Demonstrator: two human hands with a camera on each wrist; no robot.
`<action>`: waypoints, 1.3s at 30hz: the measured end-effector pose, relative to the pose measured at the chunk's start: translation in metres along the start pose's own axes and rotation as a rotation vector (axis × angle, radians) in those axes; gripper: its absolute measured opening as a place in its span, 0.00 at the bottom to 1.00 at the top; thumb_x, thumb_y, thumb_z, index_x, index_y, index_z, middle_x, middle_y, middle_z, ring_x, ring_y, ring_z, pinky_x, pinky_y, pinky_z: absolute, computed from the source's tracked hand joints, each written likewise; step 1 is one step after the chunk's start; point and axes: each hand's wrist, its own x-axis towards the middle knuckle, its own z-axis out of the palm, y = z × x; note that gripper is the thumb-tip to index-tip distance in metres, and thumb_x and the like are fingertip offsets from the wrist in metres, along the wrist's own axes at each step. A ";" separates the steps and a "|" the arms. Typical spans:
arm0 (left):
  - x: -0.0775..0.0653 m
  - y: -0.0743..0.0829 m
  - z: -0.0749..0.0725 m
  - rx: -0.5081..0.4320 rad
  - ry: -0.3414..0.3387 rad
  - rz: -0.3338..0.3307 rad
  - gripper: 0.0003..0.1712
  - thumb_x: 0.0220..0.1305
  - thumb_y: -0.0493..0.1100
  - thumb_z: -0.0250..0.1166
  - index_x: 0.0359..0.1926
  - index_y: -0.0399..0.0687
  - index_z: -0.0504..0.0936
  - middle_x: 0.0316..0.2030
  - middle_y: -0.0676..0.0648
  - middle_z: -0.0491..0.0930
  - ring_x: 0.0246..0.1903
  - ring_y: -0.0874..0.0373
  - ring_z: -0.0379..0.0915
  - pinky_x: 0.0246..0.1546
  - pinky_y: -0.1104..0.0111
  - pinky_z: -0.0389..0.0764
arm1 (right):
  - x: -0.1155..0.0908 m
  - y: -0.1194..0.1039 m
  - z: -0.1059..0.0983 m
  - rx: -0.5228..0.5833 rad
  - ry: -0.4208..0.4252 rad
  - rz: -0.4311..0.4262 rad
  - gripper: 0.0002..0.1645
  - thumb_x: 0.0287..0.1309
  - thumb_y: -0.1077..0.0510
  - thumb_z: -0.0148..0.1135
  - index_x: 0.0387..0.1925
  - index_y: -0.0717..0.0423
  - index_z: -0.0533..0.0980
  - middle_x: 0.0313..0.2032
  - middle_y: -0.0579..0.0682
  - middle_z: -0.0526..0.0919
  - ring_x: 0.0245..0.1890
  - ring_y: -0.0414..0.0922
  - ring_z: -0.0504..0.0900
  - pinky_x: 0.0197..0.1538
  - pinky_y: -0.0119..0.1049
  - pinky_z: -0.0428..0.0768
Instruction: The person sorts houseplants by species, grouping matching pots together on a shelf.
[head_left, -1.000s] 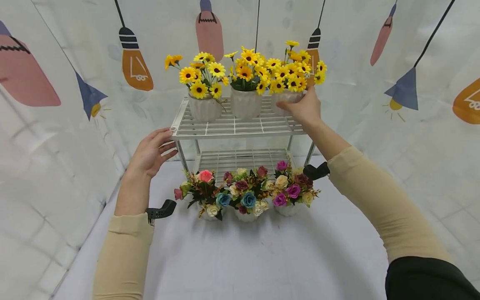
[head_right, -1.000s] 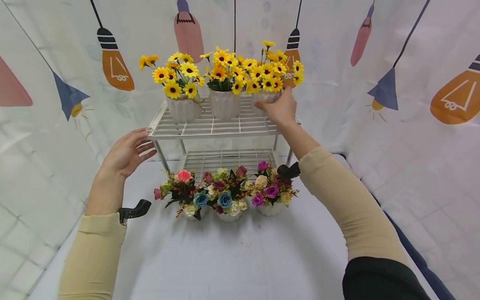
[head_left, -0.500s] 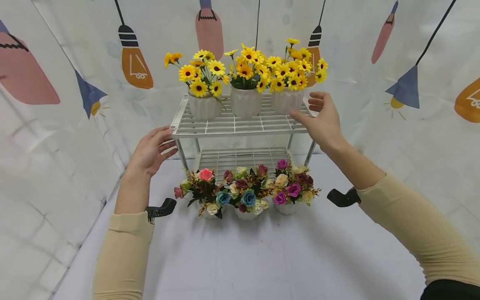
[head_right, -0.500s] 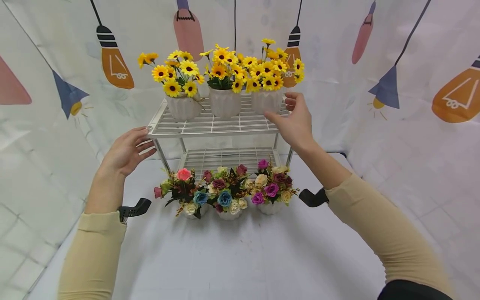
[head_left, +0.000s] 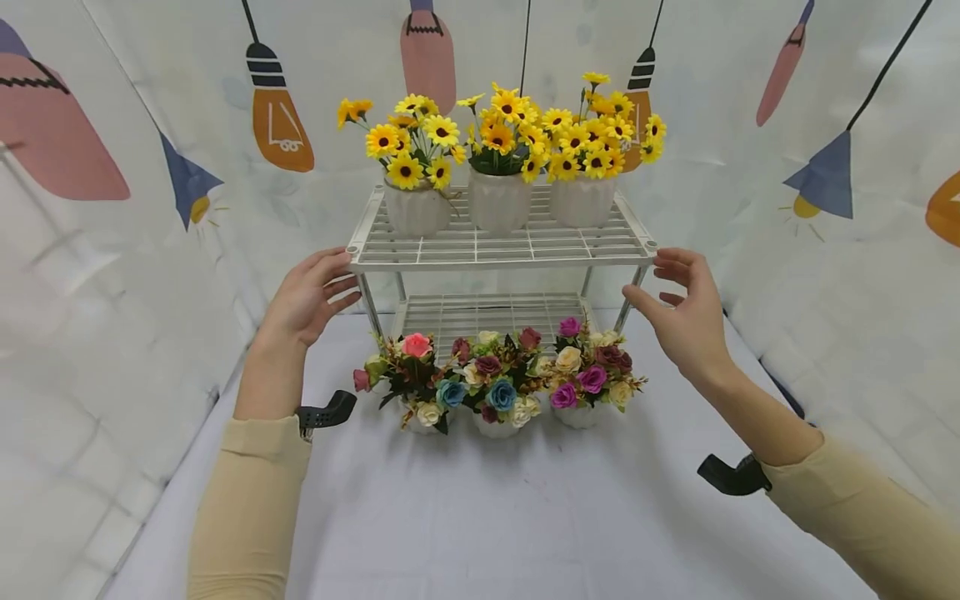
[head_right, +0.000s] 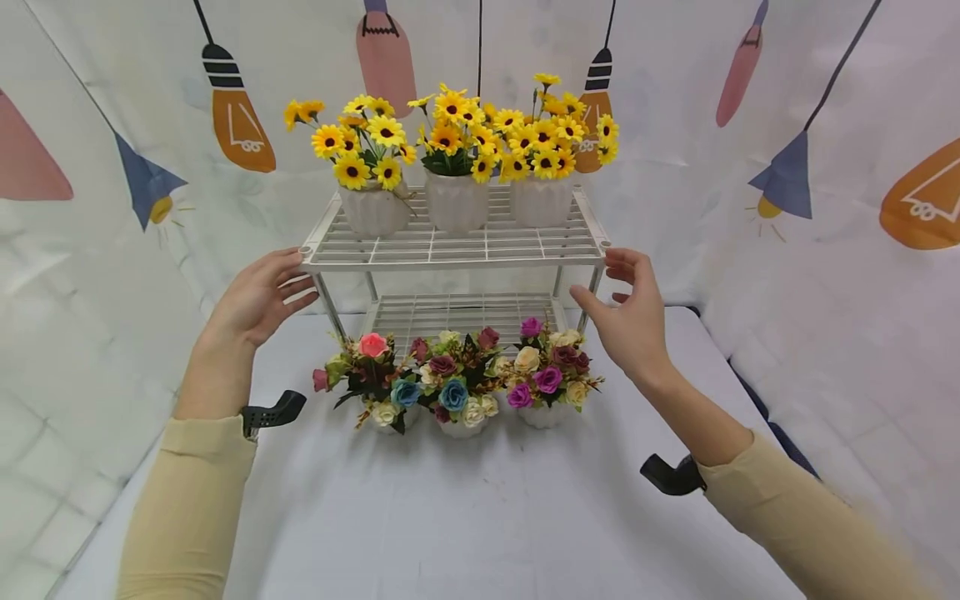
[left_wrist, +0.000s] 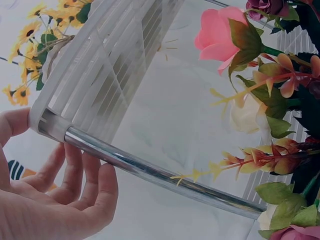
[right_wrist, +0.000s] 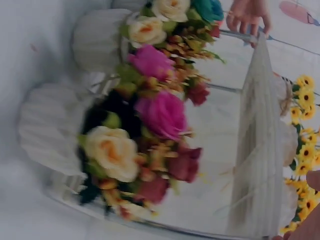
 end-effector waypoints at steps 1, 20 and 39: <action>0.001 0.000 0.001 0.010 0.000 0.004 0.36 0.75 0.55 0.63 0.74 0.44 0.64 0.56 0.50 0.75 0.55 0.54 0.72 0.60 0.59 0.71 | -0.005 0.004 -0.001 0.012 0.008 0.012 0.38 0.66 0.52 0.71 0.69 0.57 0.63 0.65 0.53 0.69 0.62 0.46 0.69 0.61 0.43 0.69; 0.002 0.000 0.004 -0.007 0.006 -0.003 0.33 0.76 0.53 0.62 0.73 0.45 0.64 0.55 0.50 0.75 0.55 0.54 0.72 0.61 0.59 0.70 | -0.082 0.091 0.011 0.183 0.144 0.404 0.29 0.72 0.62 0.61 0.67 0.63 0.61 0.59 0.47 0.68 0.64 0.46 0.67 0.54 0.24 0.70; 0.002 0.001 0.004 0.040 0.021 -0.001 0.37 0.75 0.55 0.62 0.75 0.44 0.63 0.57 0.50 0.75 0.56 0.53 0.72 0.59 0.59 0.72 | -0.129 0.122 0.050 0.415 0.033 0.572 0.32 0.72 0.73 0.49 0.72 0.70 0.53 0.71 0.61 0.59 0.70 0.49 0.64 0.59 0.24 0.73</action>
